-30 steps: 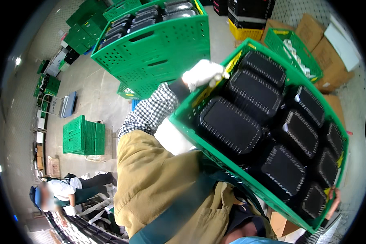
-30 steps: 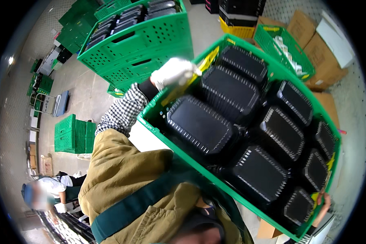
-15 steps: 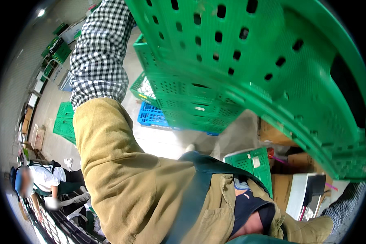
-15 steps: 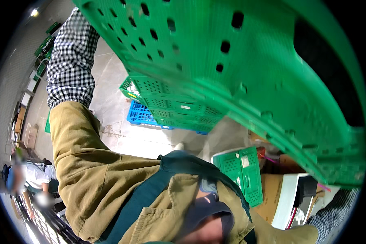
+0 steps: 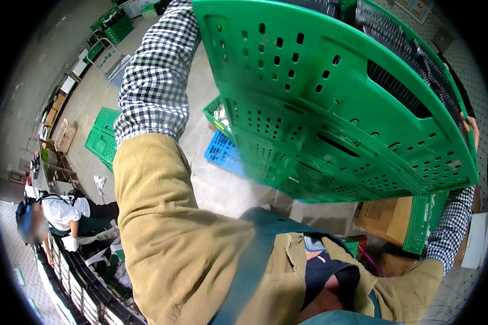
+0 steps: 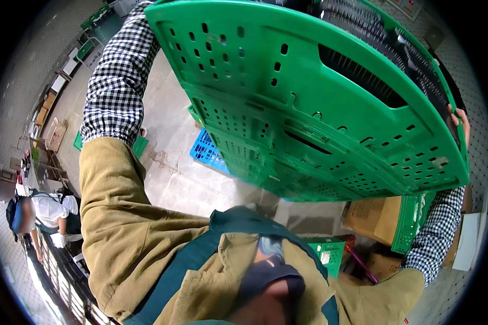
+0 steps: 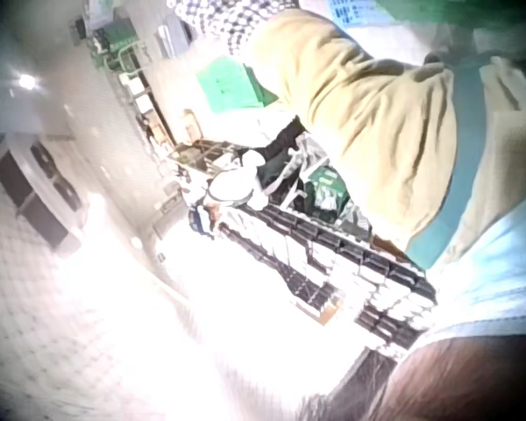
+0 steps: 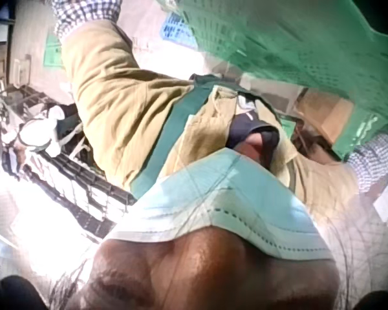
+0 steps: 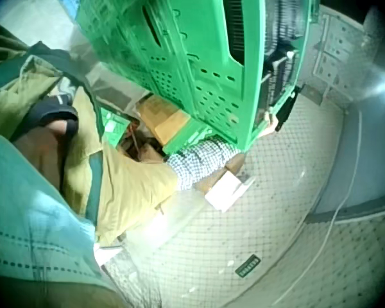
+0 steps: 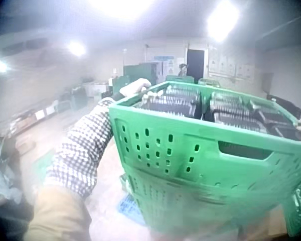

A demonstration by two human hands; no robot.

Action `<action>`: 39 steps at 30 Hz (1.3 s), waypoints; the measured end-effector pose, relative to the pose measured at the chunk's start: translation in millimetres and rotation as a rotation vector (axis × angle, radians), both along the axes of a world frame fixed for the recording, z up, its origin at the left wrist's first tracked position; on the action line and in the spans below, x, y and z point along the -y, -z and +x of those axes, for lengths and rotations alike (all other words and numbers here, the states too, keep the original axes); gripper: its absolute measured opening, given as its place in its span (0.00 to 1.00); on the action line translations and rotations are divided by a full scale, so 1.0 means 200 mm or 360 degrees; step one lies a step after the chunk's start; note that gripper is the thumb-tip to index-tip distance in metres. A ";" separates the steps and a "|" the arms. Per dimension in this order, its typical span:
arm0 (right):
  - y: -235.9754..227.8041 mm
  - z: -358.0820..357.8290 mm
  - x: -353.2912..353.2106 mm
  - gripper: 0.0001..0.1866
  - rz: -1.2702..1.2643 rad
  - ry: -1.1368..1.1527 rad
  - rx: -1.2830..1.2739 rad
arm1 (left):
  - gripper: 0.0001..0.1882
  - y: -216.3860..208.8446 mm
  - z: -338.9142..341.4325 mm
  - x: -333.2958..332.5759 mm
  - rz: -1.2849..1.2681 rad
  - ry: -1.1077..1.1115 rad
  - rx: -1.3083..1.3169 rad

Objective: The person picks up packaged food items from a green crate and places them onto a shelf. They also handle empty black plastic trays, moving them between the crate and the shelf area. The person wears white gloves and a green apron while performing these repetitive stocking actions.

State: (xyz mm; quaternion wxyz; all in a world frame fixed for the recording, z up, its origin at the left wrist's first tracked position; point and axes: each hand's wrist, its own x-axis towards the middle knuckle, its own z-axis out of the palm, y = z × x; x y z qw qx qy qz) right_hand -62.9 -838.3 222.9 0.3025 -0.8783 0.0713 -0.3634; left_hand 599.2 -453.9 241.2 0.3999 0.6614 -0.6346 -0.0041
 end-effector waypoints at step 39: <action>1.25 -0.41 -1.20 0.30 0.0848 0.0658 -0.0179 | 0.37 1.39 -0.59 -0.47 -0.0463 -0.0854 -0.0808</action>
